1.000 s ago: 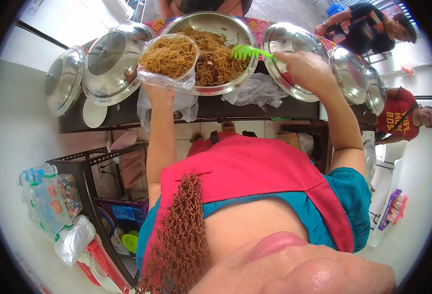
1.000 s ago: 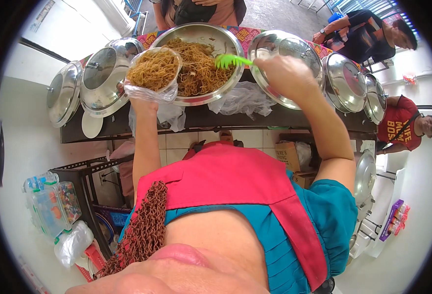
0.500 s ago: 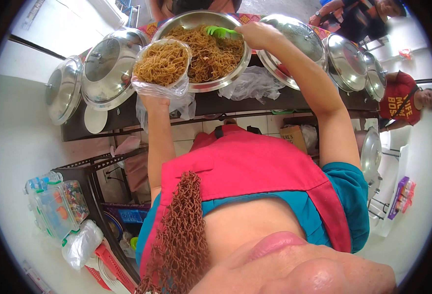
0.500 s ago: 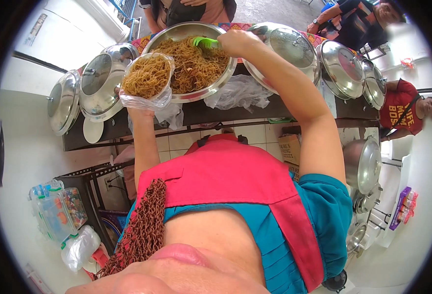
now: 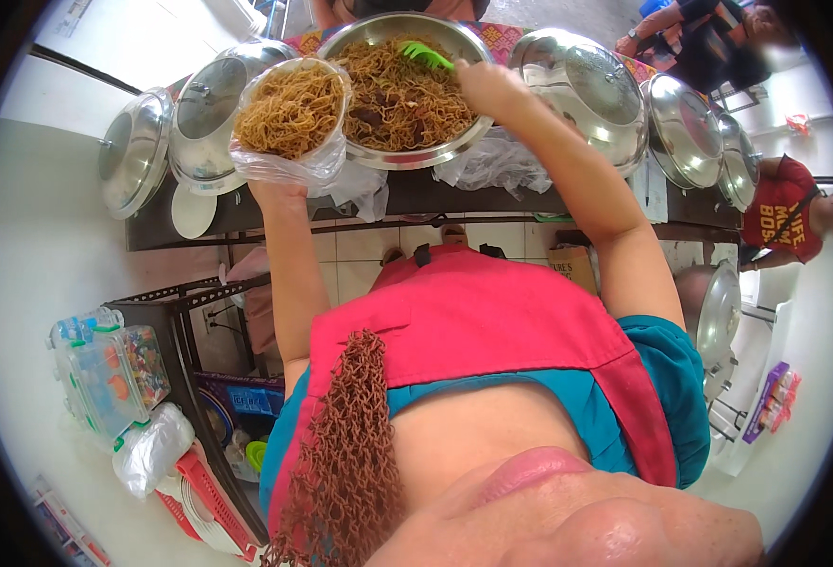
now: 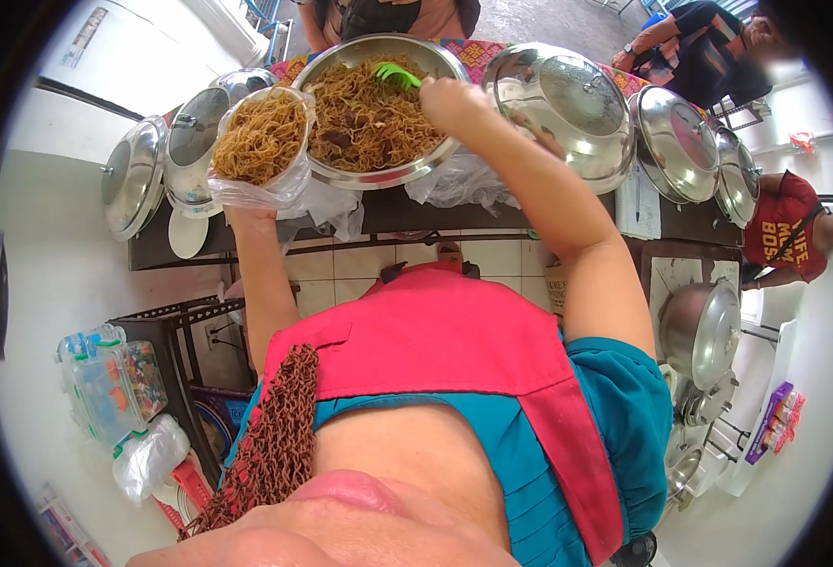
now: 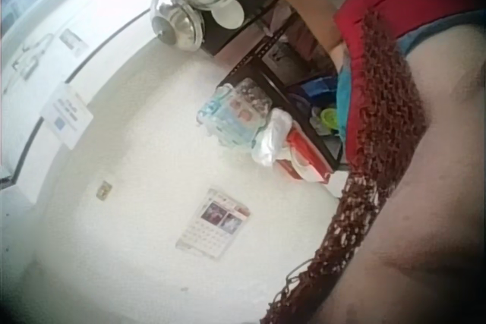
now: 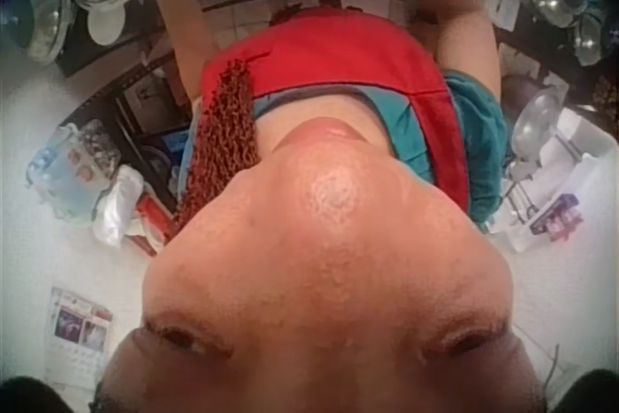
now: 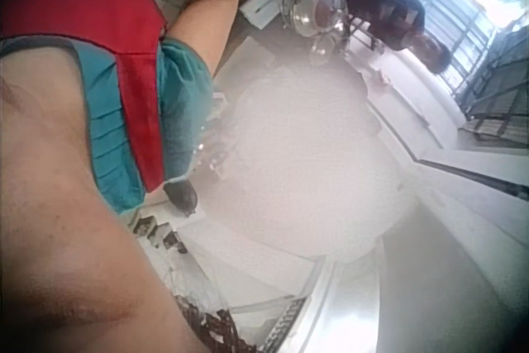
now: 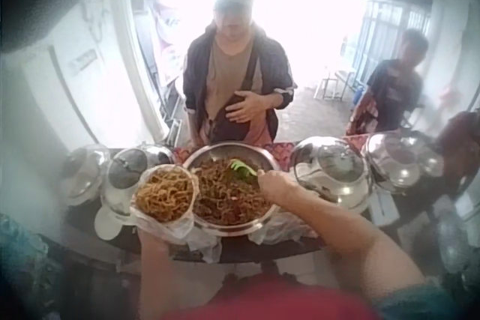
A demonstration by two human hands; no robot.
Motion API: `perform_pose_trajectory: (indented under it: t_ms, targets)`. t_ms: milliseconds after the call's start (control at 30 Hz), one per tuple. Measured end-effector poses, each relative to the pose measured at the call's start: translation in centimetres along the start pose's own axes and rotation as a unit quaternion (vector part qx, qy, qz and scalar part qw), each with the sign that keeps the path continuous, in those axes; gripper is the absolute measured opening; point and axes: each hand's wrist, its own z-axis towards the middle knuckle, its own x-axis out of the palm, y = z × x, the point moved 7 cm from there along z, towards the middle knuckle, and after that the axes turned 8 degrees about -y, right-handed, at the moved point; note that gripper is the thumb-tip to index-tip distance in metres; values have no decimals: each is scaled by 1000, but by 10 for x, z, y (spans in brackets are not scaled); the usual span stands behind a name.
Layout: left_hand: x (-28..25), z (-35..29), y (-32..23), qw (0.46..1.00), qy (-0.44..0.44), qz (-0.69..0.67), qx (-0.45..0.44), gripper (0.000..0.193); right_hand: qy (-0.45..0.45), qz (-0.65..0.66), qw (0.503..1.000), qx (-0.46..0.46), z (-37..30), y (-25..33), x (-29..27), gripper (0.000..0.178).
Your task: The person scoops noodles from a large serving tray into a plastic bag, prepares small food packets by hand, and uses a spoon to transfer breakfast items including eggs and sausages into containers.
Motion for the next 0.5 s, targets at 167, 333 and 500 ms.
perform_pose_trajectory:
  t_ms: [167, 333, 500]
  targets:
    - [0, -3, -7, 1000, -6, 11, 14, 37, 84, 6, 993, -80, 20, -40, -39, 44]
    - [-2, 3, -11, 999, 1, 29, 46, 37, -17, -5, 997, -77, 2, 26, -96, 48]
    - [8, 7, -2, 1000, 10, 2, 27, 36, -138, -120, 959, -216, -4, 48, -82, 36]
